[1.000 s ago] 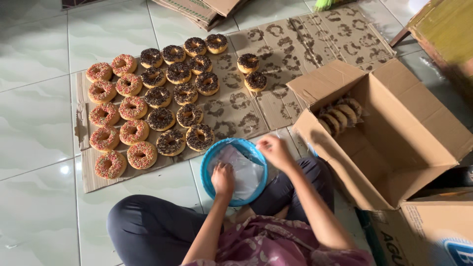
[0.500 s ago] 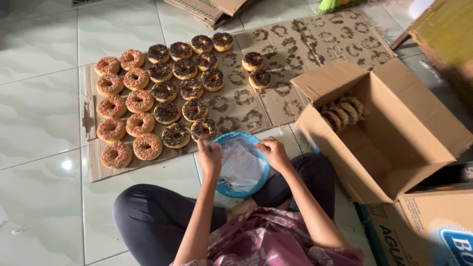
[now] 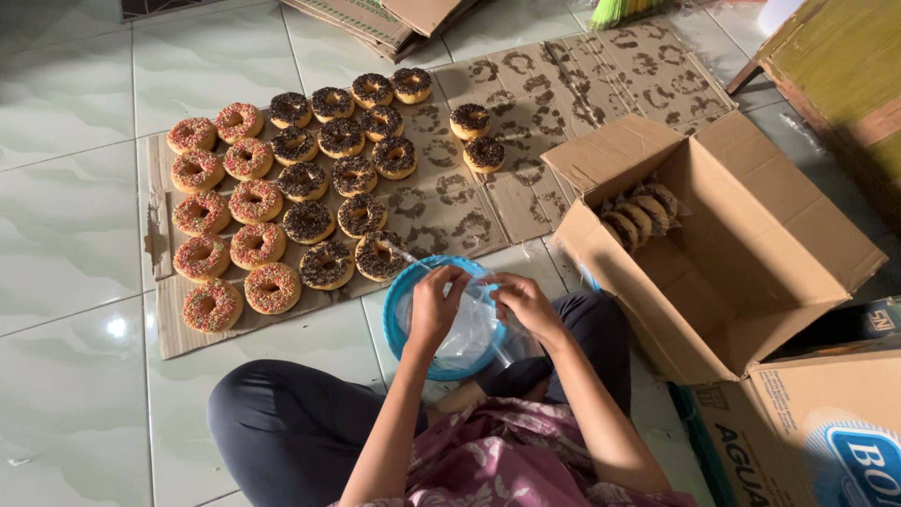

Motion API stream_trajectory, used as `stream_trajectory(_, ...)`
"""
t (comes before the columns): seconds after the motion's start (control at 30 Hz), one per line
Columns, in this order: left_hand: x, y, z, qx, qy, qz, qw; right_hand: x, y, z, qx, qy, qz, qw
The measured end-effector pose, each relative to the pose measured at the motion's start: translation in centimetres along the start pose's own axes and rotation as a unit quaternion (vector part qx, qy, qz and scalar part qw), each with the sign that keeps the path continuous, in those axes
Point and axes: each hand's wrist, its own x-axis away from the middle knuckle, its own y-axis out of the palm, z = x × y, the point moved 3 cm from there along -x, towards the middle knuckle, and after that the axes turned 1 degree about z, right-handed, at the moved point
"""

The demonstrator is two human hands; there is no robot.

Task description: The person sits on the floor and individually places doughnuts into clear plastic bags. They then place the bagged doughnuts into a cardboard box. The doughnuts are arranged on a large piece of cardboard on the floor.

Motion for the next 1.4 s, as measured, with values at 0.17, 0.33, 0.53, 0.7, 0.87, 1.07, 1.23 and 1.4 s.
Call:
stream_trajectory(0.17, 1.2, 1.7, -3.0, 0.136, -0.175, -0.043, 0.974, 0.0, 0.1, 0.3, -0.152, -0.057, -0.071, 0.984)
stream_trajectory(0.33, 2.3, 4.1, -6.1, 0.298, -0.204, -0.039, 0.932, -0.4, 0.9, 1.0, -0.369, -0.063, -0.198, 0.906)
stream_trajectory(0.53, 4.0, 6.2, -7.8, 0.512, -0.333, -0.075, 0.788, 0.3, 3.0, 3.1, -0.363, 0.096, -0.104, 0.921)
stream_trajectory(0.7, 4.9, 6.8, -8.8, 0.617, -0.341, -0.115, 0.7, 1.4, 6.1, 0.8, -0.31, -0.01, -0.274, 0.91)
stream_trajectory(0.87, 6.5, 8.9, -10.8, 0.519, -0.247, -0.165, 0.801, 3.6, 8.5, -2.4, -0.313, 0.031, -0.397, 0.862)
stream_trajectory(1.07, 10.1, 12.2, -12.1, 0.304, -0.173, -0.181, 0.919, 4.5, 11.9, -5.6, -0.216, -0.044, -0.293, 0.93)
stream_trajectory(1.23, 9.8, 11.4, -10.2, 0.206, -0.191, -0.154, 0.947, 4.7, 12.3, -7.4, -0.176, -0.045, -0.17, 0.968)
stream_trajectory(1.4, 6.6, 4.4, -7.8, 0.54, -0.471, 0.01, 0.697, 5.1, 10.1, -8.4, 0.307, -0.201, -0.085, 0.926)
